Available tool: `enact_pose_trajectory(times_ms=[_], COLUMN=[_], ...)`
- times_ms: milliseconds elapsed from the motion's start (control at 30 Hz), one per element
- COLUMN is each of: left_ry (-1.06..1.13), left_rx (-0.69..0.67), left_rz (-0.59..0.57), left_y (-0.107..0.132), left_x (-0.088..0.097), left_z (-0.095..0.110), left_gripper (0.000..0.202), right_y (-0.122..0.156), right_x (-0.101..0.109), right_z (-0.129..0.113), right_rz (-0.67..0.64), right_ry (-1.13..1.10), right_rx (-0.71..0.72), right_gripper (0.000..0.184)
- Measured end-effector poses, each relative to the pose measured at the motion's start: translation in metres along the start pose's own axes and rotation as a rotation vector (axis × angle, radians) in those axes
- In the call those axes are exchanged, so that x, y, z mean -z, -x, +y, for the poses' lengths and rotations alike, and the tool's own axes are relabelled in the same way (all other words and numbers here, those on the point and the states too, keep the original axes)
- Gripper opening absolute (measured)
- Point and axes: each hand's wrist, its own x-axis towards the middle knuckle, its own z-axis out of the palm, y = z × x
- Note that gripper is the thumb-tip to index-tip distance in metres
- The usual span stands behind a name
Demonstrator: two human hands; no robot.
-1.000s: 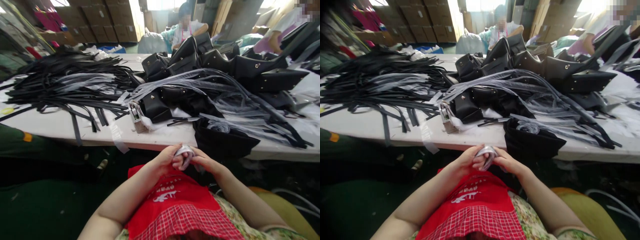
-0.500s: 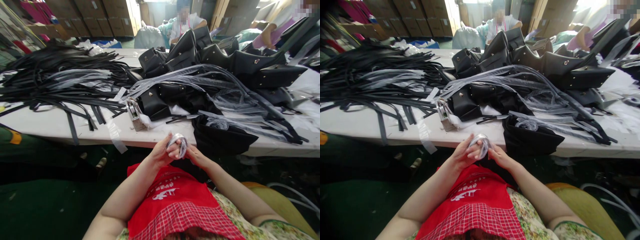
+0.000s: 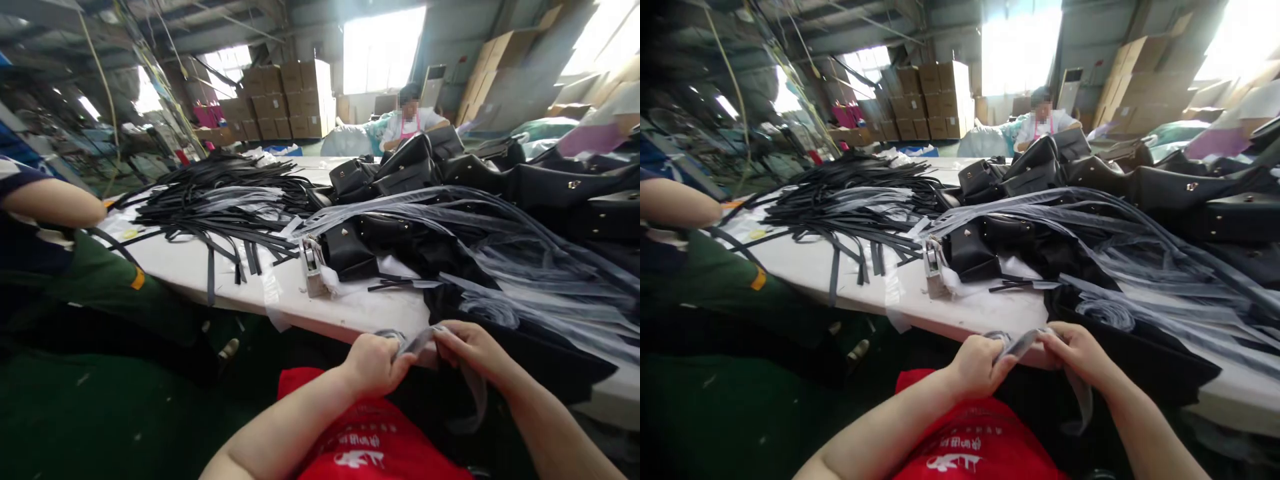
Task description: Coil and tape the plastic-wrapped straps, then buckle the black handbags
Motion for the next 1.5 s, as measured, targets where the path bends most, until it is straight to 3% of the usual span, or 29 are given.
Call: enact_pose_trajectory(times_ms=[67, 133, 233, 333, 400, 467, 533, 600, 700, 767, 833, 900, 967, 1033, 1067, 1133, 1200, 1267, 1333, 1400, 1500], left_ry=[0.421, 0.87, 1.351, 1.513, 1.346, 0.995, 0.627, 0.255, -0.303, -0.486, -0.526, -0.393, -0.103, 0.162, 0.3, 0.636, 1.086, 1.447, 1.671, 1.761, 1.567], left_rx=[0.186, 0.339, 0.408, 0.35, 0.263, 0.178, 0.139, 0.122, 0.058, 0.047, 0.078, 0.17, 0.34, 0.476, 0.517, 0.555, 0.564, 0.516, 0.423, 0.353, 0.38], left_rz=[-0.115, -0.182, -0.112, 0.09, 0.315, 0.541, 0.625, 0.501, 0.198, 0.081, 0.017, -0.074, -0.206, -0.315, -0.346, -0.358, -0.315, -0.192, -0.032, 0.066, 0.154], left_y=[0.0, -0.004, -0.015, -0.032, -0.043, -0.05, -0.049, -0.043, -0.03, -0.024, -0.02, -0.016, -0.013, -0.009, -0.007, -0.006, -0.008, -0.009, -0.009, -0.004, 0.009], left_x=[0.006, 0.018, 0.042, 0.061, 0.064, 0.055, 0.04, 0.025, 0.017, 0.02, 0.026, 0.031, 0.033, 0.033, 0.033, 0.032, 0.029, 0.025, 0.019, 0.015, 0.011], left_z=[0.006, 0.009, 0.009, 0.006, 0.001, -0.006, -0.015, -0.021, -0.024, -0.024, -0.025, -0.029, -0.035, -0.041, -0.044, -0.045, -0.044, -0.04, -0.037, -0.038, -0.046], left_gripper=[0.062, 0.067, 0.068, 0.065, 0.06, 0.052, 0.043, 0.038, 0.042, 0.048, 0.051, 0.051, 0.053, 0.059, 0.062, 0.067, 0.068, 0.068, 0.064, 0.057, 0.048], right_y=[-0.009, -0.012, -0.009, -0.004, 0.0, 0.002, -0.001, -0.009, -0.021, -0.024, -0.024, -0.025, -0.026, -0.029, -0.029, -0.03, -0.029, -0.028, -0.029, -0.031, -0.035], right_x=[0.001, -0.011, -0.046, -0.085, -0.103, -0.109, -0.102, -0.088, -0.066, -0.057, -0.052, -0.047, -0.042, -0.042, -0.046, -0.063, -0.091, -0.119, -0.137, -0.135, -0.099], right_z=[0.003, 0.005, 0.009, 0.008, 0.0, -0.013, -0.029, -0.039, -0.038, -0.03, -0.022, -0.015, -0.009, -0.004, -0.002, 0.003, 0.006, 0.006, 0.003, -0.001, -0.011], right_rz=[0.161, 0.214, 0.049, -0.13, -0.276, -0.441, -0.524, -0.501, -0.44, -0.422, -0.406, -0.348, -0.247, -0.165, -0.152, -0.142, -0.135, -0.111, -0.094, -0.099, -0.256], right_ry=[0.282, 0.368, 0.112, -0.221, -0.404, -0.601, -0.802, -0.967, -1.014, -0.858, -0.515, -0.006, 0.493, 0.77, 0.798, 0.647, 0.303, -0.07, -0.308, -0.378, -0.254], right_rx=[0.063, 0.114, 0.071, -0.053, -0.098, -0.105, -0.071, -0.053, -0.129, -0.185, -0.168, -0.071, 0.053, 0.136, 0.154, 0.158, 0.139, 0.096, 0.049, 0.013, 0.031], right_gripper=[0.042, 0.045, 0.057, 0.053, 0.049, 0.045, 0.039, 0.031, 0.022, 0.024, 0.029, 0.031, 0.03, 0.031, 0.035, 0.051, 0.068, 0.075, 0.076, 0.072, 0.062])
